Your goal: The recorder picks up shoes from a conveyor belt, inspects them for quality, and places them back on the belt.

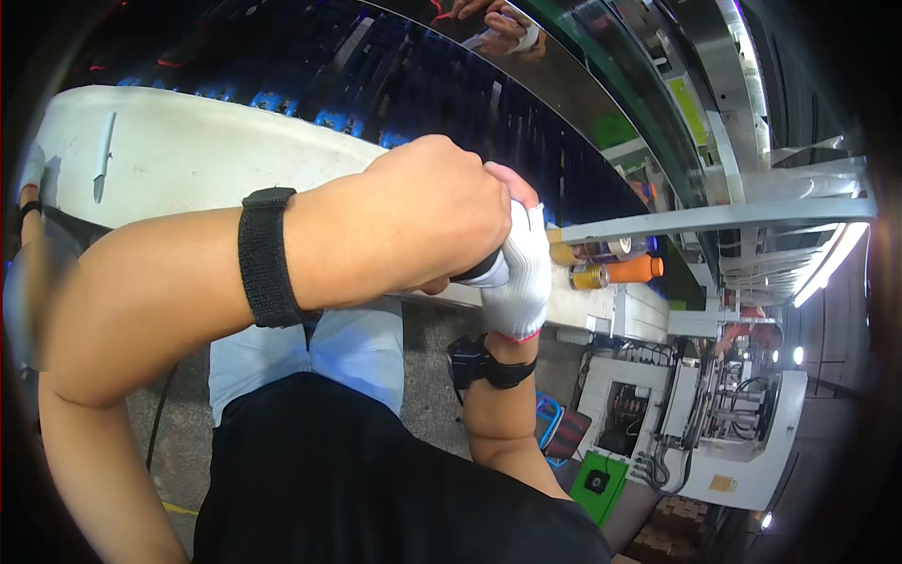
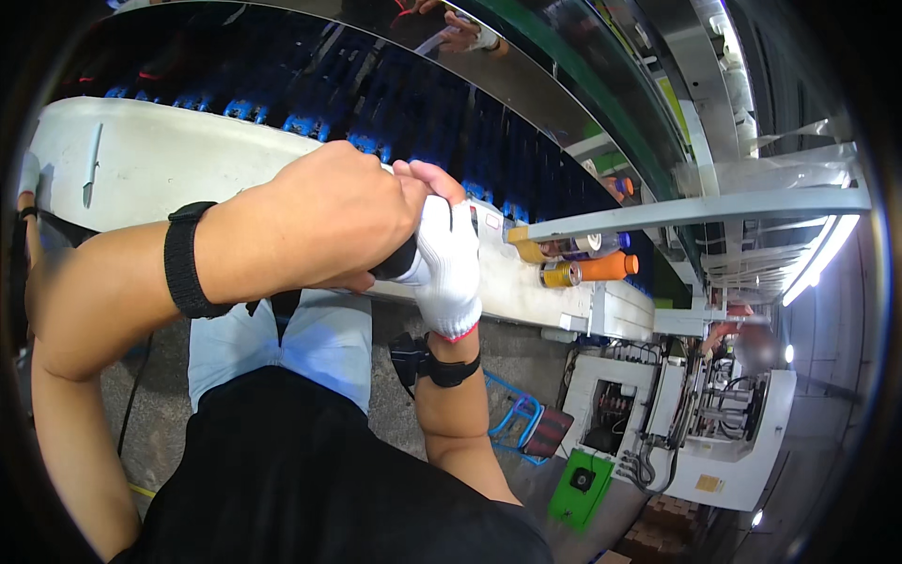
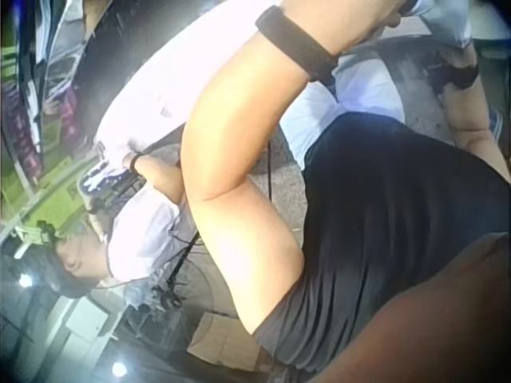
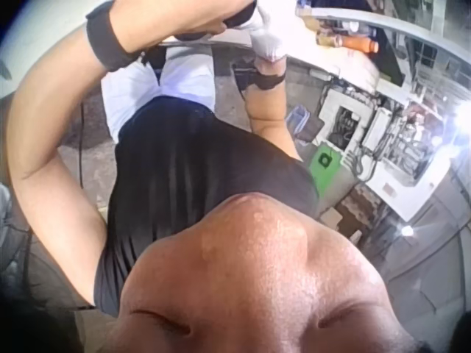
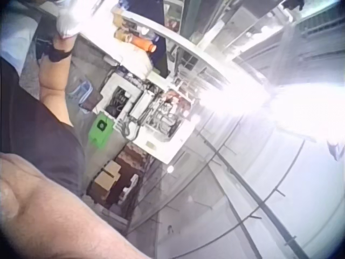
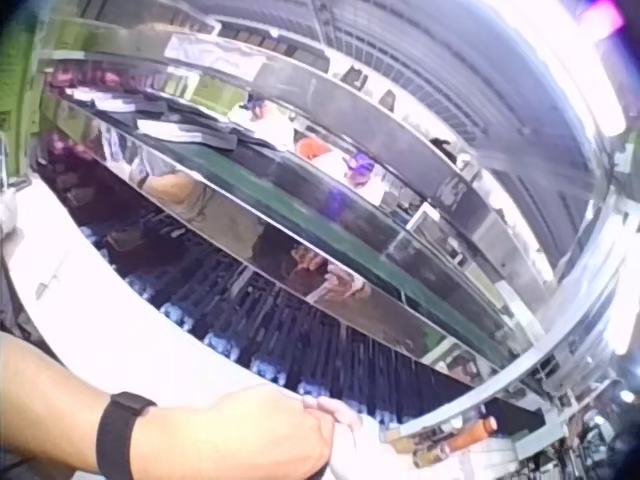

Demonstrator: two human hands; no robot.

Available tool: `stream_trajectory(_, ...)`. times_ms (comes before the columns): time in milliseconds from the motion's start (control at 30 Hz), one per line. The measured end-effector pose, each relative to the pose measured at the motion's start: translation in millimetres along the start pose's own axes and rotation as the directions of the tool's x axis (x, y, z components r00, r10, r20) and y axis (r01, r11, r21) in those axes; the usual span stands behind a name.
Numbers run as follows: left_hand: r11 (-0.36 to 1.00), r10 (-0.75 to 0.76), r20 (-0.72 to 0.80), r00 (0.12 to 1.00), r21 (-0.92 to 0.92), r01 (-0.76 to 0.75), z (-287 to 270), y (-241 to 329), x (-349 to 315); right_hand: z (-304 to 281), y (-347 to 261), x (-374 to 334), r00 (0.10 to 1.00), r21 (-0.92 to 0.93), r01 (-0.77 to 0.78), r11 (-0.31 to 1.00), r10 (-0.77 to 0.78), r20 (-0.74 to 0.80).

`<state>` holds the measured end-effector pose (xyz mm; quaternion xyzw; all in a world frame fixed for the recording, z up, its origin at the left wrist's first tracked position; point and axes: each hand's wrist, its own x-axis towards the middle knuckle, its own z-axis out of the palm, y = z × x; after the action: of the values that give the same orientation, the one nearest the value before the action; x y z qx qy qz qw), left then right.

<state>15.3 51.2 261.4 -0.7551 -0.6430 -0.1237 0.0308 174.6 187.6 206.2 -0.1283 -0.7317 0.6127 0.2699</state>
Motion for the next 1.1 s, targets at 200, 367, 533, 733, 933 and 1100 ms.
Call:
stream_trajectory(200, 1.000, 0.025, 0.101, 0.995, -0.020, -0.023, -16.4, -7.3, -11.1, 4.4, 3.1, -34.1, 0.978, -0.537, 0.117, 0.836, -0.190, -0.083)
stream_trajectory(367, 0.983, -0.071, 0.031, 0.997, -0.168, 0.075, -44.4, -4.2, -67.3, 36.1, 68.2, -68.9, 0.877, -0.364, 0.384, 0.849, -0.459, -0.145)
stream_trajectory(533, 0.948, -0.197, 0.041, 0.980, -0.248, 0.201, -42.8, 12.3, -97.7, 63.3, 87.5, -74.2, 0.881, -0.384, 0.396, 0.834, -0.463, -0.096)
stream_trajectory(733, 0.915, -0.369, 0.089, 0.925, -0.138, 0.378, -24.0, -0.8, -128.5, 101.1, 89.9, -56.6, 0.832, -0.292, 0.543, 0.788, -0.552, 0.058)
stream_trajectory(933, 0.927, -0.358, -0.054, 0.932, -0.139, 0.348, 0.1, -19.7, -156.4, 115.6, 97.3, -46.1, 0.782, -0.230, 0.616, 0.753, -0.620, 0.067)
stream_trajectory(1100, 0.947, -0.316, -0.128, 0.940, -0.102, 0.304, 7.0, -13.1, -160.5, 105.0, 89.1, -42.7, 0.888, -0.096, 0.460, 0.883, -0.457, 0.053)
